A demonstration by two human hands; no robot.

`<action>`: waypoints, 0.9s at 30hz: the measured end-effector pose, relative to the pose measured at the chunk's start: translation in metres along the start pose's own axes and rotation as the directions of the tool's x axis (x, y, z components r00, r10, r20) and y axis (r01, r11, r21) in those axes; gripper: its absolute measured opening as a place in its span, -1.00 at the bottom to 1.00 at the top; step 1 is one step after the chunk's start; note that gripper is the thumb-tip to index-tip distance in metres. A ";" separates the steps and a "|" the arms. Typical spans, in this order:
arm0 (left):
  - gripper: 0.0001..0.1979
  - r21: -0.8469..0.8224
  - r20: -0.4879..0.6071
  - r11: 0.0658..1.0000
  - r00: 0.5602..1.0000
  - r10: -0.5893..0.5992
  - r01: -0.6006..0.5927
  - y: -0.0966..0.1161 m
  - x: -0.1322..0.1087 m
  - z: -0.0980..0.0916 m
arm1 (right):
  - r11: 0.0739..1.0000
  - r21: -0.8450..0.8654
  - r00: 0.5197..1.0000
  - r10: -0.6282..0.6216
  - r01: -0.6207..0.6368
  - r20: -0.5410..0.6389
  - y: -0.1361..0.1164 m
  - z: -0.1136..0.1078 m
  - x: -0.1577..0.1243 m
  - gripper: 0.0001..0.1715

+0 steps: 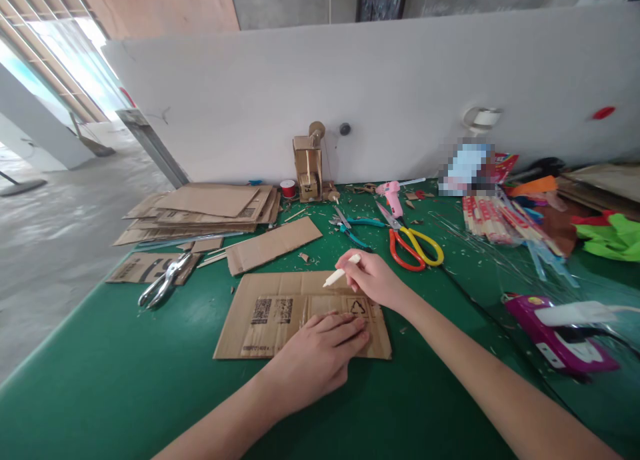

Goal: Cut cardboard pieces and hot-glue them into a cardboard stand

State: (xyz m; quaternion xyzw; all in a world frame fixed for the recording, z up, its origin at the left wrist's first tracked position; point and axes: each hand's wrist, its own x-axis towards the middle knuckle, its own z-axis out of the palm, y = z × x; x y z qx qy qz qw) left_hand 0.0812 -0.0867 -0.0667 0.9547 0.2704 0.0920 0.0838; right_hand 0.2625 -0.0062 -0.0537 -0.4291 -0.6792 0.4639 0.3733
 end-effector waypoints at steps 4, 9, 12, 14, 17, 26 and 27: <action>-0.52 -0.018 -0.002 1.000 1.000 -0.005 0.005 -0.001 -0.001 0.002 | 1.000 0.003 0.999 0.007 -0.007 0.044 0.000 0.004 -0.002 -0.70; -0.53 -0.028 0.012 1.000 1.000 -0.008 0.008 -0.002 0.000 0.002 | 1.000 0.029 0.998 0.007 -0.009 0.066 0.005 0.008 -0.002 -0.69; -0.53 -0.027 0.007 1.000 1.000 -0.006 0.006 -0.002 0.001 0.003 | 0.999 0.044 0.997 0.007 -0.010 0.081 0.009 0.011 -0.002 -0.68; -0.53 -0.024 -0.002 1.000 1.000 -0.007 0.007 -0.003 0.001 0.004 | 0.998 0.053 0.996 0.012 -0.017 0.086 0.011 0.012 -0.002 -0.68; -0.53 -0.021 -0.025 1.000 1.000 -0.007 0.007 -0.003 0.000 0.006 | 0.999 0.032 0.995 0.013 -0.016 0.097 0.010 0.010 -0.001 -0.67; -0.53 -0.026 -0.026 1.000 0.999 -0.018 0.018 -0.003 0.000 0.005 | 0.987 -0.152 0.993 0.060 -0.045 0.100 0.004 -0.032 -0.015 -0.63; -0.54 -0.028 -0.020 0.999 1.000 -0.018 0.018 -0.003 0.000 0.005 | 0.985 -0.164 0.993 0.069 -0.053 0.092 0.005 -0.038 -0.018 -0.63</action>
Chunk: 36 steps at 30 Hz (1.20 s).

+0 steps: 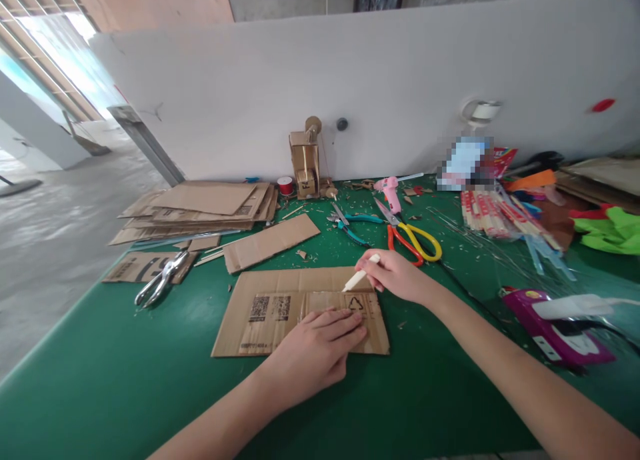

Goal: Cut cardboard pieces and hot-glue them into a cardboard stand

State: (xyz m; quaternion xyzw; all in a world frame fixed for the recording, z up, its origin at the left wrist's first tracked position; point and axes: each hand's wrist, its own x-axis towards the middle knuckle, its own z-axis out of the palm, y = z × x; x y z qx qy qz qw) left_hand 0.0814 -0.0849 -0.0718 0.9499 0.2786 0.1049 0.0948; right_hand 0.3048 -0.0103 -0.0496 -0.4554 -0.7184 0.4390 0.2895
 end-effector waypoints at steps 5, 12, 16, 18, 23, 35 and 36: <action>-0.55 0.000 0.004 1.000 1.000 0.002 -0.002 0.000 -0.001 0.000 | 0.990 -0.124 0.995 0.060 -0.069 -0.075 0.000 -0.028 -0.018 -0.62; -0.57 -0.003 0.003 1.000 1.000 -0.002 0.002 0.002 0.001 -0.004 | 0.997 0.037 0.933 -0.056 0.074 -0.355 -0.016 -0.035 -0.021 -0.64; -0.65 0.030 -0.020 0.999 1.000 -0.022 0.023 0.009 0.002 -0.011 | 0.957 0.192 0.849 -0.087 0.216 -0.522 -0.001 -0.013 -0.011 -0.68; -0.68 0.057 -0.019 0.998 1.000 -0.019 0.020 0.014 0.001 -0.013 | 0.955 0.228 0.860 -0.051 0.191 -0.508 0.011 -0.001 -0.007 -0.65; -0.74 0.060 0.051 0.996 0.996 -0.067 0.064 0.022 -0.002 -0.024 | 0.976 0.182 0.916 -0.037 0.119 -0.400 0.028 0.017 -0.006 -0.62; -0.36 0.057 0.089 0.974 0.971 -0.222 0.218 0.030 -0.007 -0.028 | 0.965 0.198 0.898 -0.071 0.172 -0.434 0.029 0.018 -0.008 -0.65; -0.33 0.058 0.085 0.969 0.966 -0.243 0.239 0.032 -0.007 -0.026 | 0.962 0.206 0.886 -0.067 0.179 -0.458 0.028 0.018 -0.008 -0.66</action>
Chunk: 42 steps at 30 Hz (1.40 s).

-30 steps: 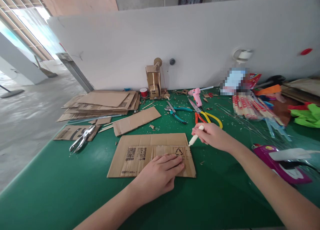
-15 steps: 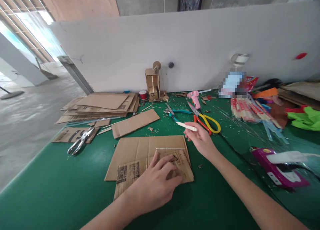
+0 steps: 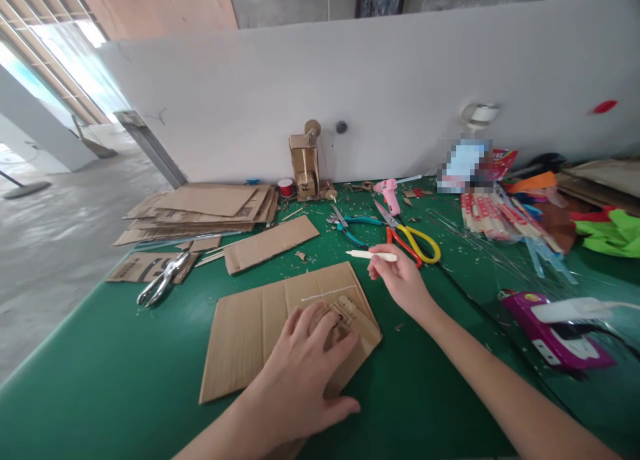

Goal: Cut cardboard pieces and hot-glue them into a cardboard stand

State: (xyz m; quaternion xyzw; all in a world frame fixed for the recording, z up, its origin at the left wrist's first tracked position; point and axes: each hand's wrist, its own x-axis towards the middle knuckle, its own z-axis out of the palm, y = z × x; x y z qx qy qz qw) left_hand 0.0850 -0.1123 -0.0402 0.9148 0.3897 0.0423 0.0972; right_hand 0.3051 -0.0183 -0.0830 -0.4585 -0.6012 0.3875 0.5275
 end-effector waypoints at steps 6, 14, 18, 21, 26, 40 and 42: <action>-0.43 -0.007 0.012 1.000 1.000 0.020 -0.020 0.004 -0.008 0.010 | 0.949 -0.276 0.967 -0.084 0.151 0.241 0.001 0.007 0.004 -0.68; -0.44 0.027 0.020 0.996 0.996 0.089 -0.089 -0.023 -0.017 0.002 | 0.878 -0.458 0.932 0.039 0.140 0.361 0.000 0.004 0.007 -0.67; -0.42 0.101 0.008 0.995 1.000 0.011 -0.011 -0.019 -0.015 0.005 | 0.771 -0.565 0.911 -0.046 0.294 0.411 -0.005 0.000 0.003 -0.71; -0.41 0.128 -0.028 0.986 0.994 -0.103 0.106 0.000 -0.012 0.008 | 0.680 -0.603 0.872 -0.112 0.418 0.477 -0.007 0.001 0.001 -0.72; -0.52 0.152 -0.053 0.972 0.983 -0.175 0.181 0.022 0.003 0.006 | 0.669 -0.619 0.878 -0.109 0.412 0.467 -0.005 0.001 0.000 -0.71; -0.44 -0.050 0.005 0.976 0.978 -0.210 0.210 0.007 -0.017 0.002 | 0.457 -0.686 0.813 -0.172 0.566 0.556 -0.001 0.006 0.000 -0.74; -0.44 -0.024 -0.003 0.980 0.980 -0.198 0.198 0.001 -0.021 0.007 | 0.433 -0.691 0.807 -0.182 0.579 0.562 0.000 0.006 0.003 -0.75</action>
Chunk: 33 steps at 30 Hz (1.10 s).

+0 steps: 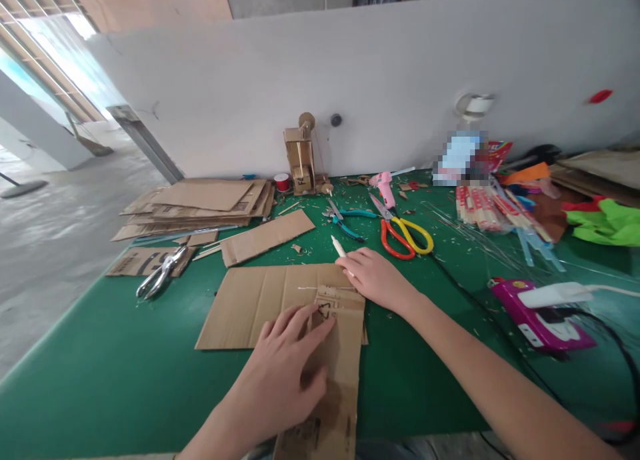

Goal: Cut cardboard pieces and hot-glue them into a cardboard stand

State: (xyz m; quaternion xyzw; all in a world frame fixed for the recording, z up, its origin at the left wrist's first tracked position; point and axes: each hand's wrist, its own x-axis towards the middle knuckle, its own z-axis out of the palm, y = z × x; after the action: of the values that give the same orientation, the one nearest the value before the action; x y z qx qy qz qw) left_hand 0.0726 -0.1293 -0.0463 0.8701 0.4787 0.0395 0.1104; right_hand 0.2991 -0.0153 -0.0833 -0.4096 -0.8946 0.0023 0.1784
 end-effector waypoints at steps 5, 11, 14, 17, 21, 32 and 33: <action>-0.45 0.091 -0.096 0.996 0.995 0.017 -0.008 -0.007 0.005 0.022 | 1.000 0.003 1.000 0.008 -0.008 -0.025 0.010 0.001 0.003 -0.78; -0.46 0.131 -0.105 0.991 0.994 0.011 0.003 -0.007 0.026 0.030 | 0.991 -0.129 0.999 -0.026 0.024 -0.019 0.022 0.002 0.014 -0.68; -0.46 0.112 -0.136 0.993 0.991 -0.014 0.029 -0.008 0.046 0.028 | 0.981 -0.194 0.999 -0.008 -0.001 -0.046 0.035 0.003 0.025 -0.66; -0.46 0.091 -0.161 0.994 0.986 -0.038 0.053 -0.011 0.066 0.027 | 0.974 -0.224 0.999 -0.019 0.008 -0.047 0.051 0.004 0.036 -0.64; -0.45 0.064 -0.167 0.997 0.985 -0.041 0.052 -0.019 0.086 0.025 | 0.979 -0.203 0.999 0.000 -0.007 -0.034 0.067 0.007 0.047 -0.60; -0.50 -0.283 -0.204 0.958 0.974 -0.099 0.038 -0.040 0.095 0.003 | 0.957 -0.210 0.979 0.185 -0.200 -0.089 0.075 -0.003 0.068 -0.48; -0.52 -0.281 -0.250 0.959 0.962 -0.106 0.033 -0.047 0.096 -0.003 | 0.953 -0.206 0.975 0.209 -0.220 -0.078 0.078 -0.003 0.069 -0.41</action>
State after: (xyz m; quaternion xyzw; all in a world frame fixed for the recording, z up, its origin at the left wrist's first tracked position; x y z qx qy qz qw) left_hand 0.0849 -0.0234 -0.0582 0.8160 0.5094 0.2166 0.1667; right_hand 0.3157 0.0865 -0.0701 -0.5210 -0.8346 -0.0856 0.1567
